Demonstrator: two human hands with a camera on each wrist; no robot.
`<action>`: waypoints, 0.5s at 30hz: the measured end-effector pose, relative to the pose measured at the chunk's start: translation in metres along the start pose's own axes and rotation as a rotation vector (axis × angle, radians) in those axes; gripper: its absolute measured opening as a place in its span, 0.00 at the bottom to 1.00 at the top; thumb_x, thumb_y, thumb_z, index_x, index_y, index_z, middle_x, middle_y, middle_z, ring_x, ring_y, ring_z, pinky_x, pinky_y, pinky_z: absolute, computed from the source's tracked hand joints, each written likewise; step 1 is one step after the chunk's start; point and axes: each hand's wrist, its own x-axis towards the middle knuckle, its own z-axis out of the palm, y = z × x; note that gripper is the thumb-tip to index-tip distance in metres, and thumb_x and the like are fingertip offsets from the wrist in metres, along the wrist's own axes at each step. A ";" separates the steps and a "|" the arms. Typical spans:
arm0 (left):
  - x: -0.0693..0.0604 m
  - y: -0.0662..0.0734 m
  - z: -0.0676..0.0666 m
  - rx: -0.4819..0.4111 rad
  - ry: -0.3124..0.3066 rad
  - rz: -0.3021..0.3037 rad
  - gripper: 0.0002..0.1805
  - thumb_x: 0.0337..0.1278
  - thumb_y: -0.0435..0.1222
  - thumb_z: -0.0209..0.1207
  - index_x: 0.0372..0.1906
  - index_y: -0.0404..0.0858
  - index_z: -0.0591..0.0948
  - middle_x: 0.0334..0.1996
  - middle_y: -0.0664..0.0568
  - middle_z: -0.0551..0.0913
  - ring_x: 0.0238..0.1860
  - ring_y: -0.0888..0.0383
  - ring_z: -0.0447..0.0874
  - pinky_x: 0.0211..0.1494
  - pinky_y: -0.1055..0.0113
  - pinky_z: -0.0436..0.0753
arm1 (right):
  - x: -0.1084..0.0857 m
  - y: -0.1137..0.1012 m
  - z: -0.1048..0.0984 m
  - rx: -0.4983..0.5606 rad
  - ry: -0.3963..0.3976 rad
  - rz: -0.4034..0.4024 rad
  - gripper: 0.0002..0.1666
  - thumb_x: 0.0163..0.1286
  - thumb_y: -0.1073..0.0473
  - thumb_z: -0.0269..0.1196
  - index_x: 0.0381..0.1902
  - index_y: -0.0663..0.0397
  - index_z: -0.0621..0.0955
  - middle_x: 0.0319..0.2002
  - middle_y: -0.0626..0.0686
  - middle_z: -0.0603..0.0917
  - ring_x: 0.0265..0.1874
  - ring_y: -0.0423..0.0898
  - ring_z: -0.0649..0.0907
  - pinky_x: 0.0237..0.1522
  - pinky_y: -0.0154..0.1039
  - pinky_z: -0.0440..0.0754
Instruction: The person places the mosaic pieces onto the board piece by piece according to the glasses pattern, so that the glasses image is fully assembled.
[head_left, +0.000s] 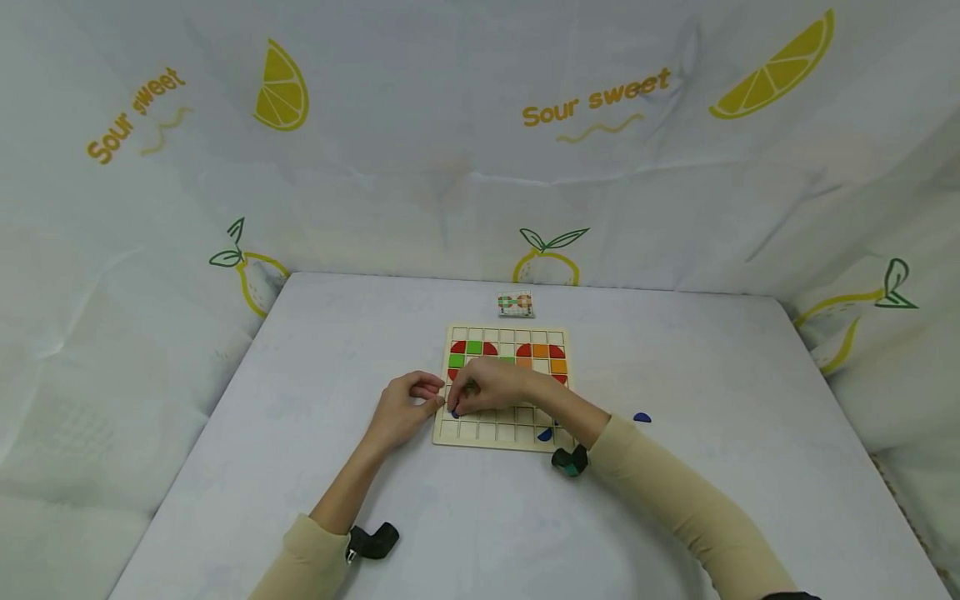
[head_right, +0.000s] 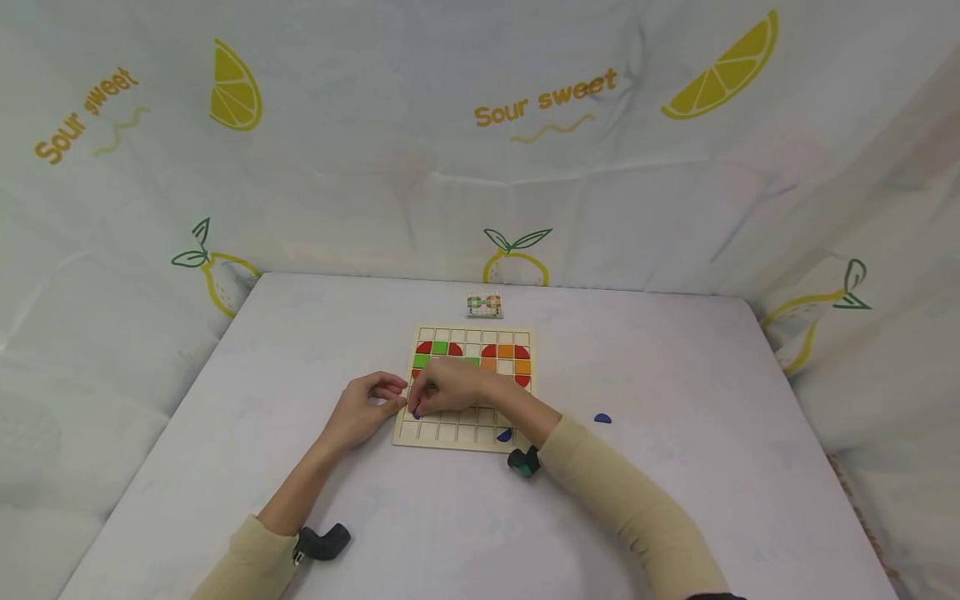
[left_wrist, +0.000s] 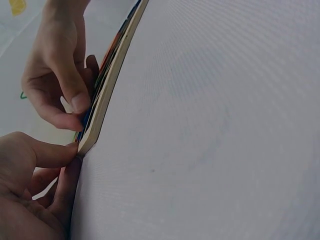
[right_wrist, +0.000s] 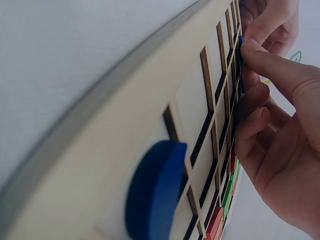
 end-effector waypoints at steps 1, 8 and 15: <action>0.000 0.000 0.000 -0.001 0.000 0.002 0.11 0.65 0.30 0.70 0.51 0.37 0.89 0.39 0.48 0.90 0.42 0.59 0.85 0.58 0.61 0.79 | 0.000 0.000 0.000 -0.001 0.000 -0.005 0.05 0.76 0.61 0.71 0.45 0.50 0.93 0.39 0.45 0.93 0.34 0.35 0.79 0.41 0.28 0.78; 0.000 0.002 0.000 -0.006 0.002 0.001 0.11 0.66 0.30 0.71 0.51 0.37 0.89 0.40 0.48 0.90 0.43 0.59 0.86 0.57 0.61 0.80 | -0.007 -0.001 -0.004 0.029 0.013 -0.015 0.08 0.76 0.61 0.70 0.49 0.52 0.92 0.41 0.47 0.93 0.37 0.36 0.80 0.44 0.29 0.79; -0.001 0.001 0.002 0.011 0.007 -0.005 0.11 0.66 0.31 0.71 0.51 0.37 0.89 0.40 0.48 0.90 0.43 0.58 0.85 0.57 0.62 0.81 | -0.027 0.006 -0.014 0.013 0.076 0.004 0.07 0.76 0.57 0.71 0.48 0.47 0.93 0.43 0.43 0.93 0.36 0.36 0.80 0.43 0.29 0.80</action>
